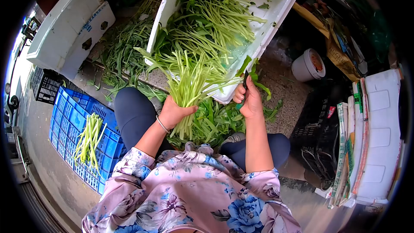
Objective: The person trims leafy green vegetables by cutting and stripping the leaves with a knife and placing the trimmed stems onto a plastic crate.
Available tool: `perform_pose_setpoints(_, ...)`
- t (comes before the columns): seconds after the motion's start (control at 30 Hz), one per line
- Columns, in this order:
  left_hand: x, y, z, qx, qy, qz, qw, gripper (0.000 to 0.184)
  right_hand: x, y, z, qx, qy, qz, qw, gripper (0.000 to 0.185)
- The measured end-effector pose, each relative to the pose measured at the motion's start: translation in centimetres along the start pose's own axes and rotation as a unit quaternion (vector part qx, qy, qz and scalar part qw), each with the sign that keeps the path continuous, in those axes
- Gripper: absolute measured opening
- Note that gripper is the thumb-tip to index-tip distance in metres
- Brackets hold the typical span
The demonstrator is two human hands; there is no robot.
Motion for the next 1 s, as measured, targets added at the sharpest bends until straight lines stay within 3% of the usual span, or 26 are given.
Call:
perform_pose_setpoints(0.23, -1.3, -0.5, -0.3, 0.017, 0.071, 0.027, 0.997, 0.033, 1.1, -0.8, -1.9, -0.038, -0.15, -0.016, 0.988, 0.034)
perform_pose_setpoints(0.3, -1.5, -0.4, -0.3, 0.019, 0.087, 0.024, 0.996, 0.032, 2.9, -1.6, -3.0, -0.115, -0.283, -0.095, 0.948, 0.032)
perform_pose_setpoints(0.4, -1.0, -0.4, -0.2, 0.026, 0.085, 0.013, 0.996, 0.032, 7.1, -3.7, -4.7, -0.201, -0.143, -0.223, 0.943, 0.037)
perform_pose_setpoints(0.47, 0.7, -0.2, -0.5, 0.019, -0.005, -0.025, 1.0, 0.034, 8.3, -4.9, -6.5, -0.244, -0.077, -0.274, 0.927, 0.039)
perform_pose_setpoints(0.57, 1.1, -0.3, -0.4, 0.025, -0.051, -0.07, 0.996, 0.042, 6.7, -4.9, -7.6, -0.234, 0.001, -0.206, 0.95, 0.048)
perform_pose_setpoints(0.63, 1.0, -0.3, -0.1, 0.033, -0.096, -0.07, 0.992, 0.043, 2.9, -4.0, -5.7, -0.13, -0.043, -0.051, 0.989, 0.05)
perform_pose_setpoints(0.73, 0.9, -0.3, 0.5, 0.061, -0.155, -0.087, 0.982, 0.043, -1.3, -3.8, -2.3, 0.004, -0.025, 0.012, 1.0, 0.058)
perform_pose_setpoints(0.93, 1.4, -0.4, 1.1, 0.071, -0.208, -0.117, 0.968, 0.04, -7.0, -2.6, 1.4, 0.02, -0.199, 0.006, 0.98, 0.068)
perform_pose_setpoints(1.0, 1.1, -0.3, 1.2, 0.066, -0.237, -0.109, 0.963, 0.039, -8.3, -2.7, 2.6, 0.02, -0.226, -0.025, 0.974, 0.048)
Point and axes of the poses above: each hand's wrist, its own y-axis towards the middle knuckle, its own z-axis out of the palm, x = y × z, the point moved 8 cm from there along y, towards the middle knuckle, and after that the axes turned 13 degrees about y, right-handed, at the moved point
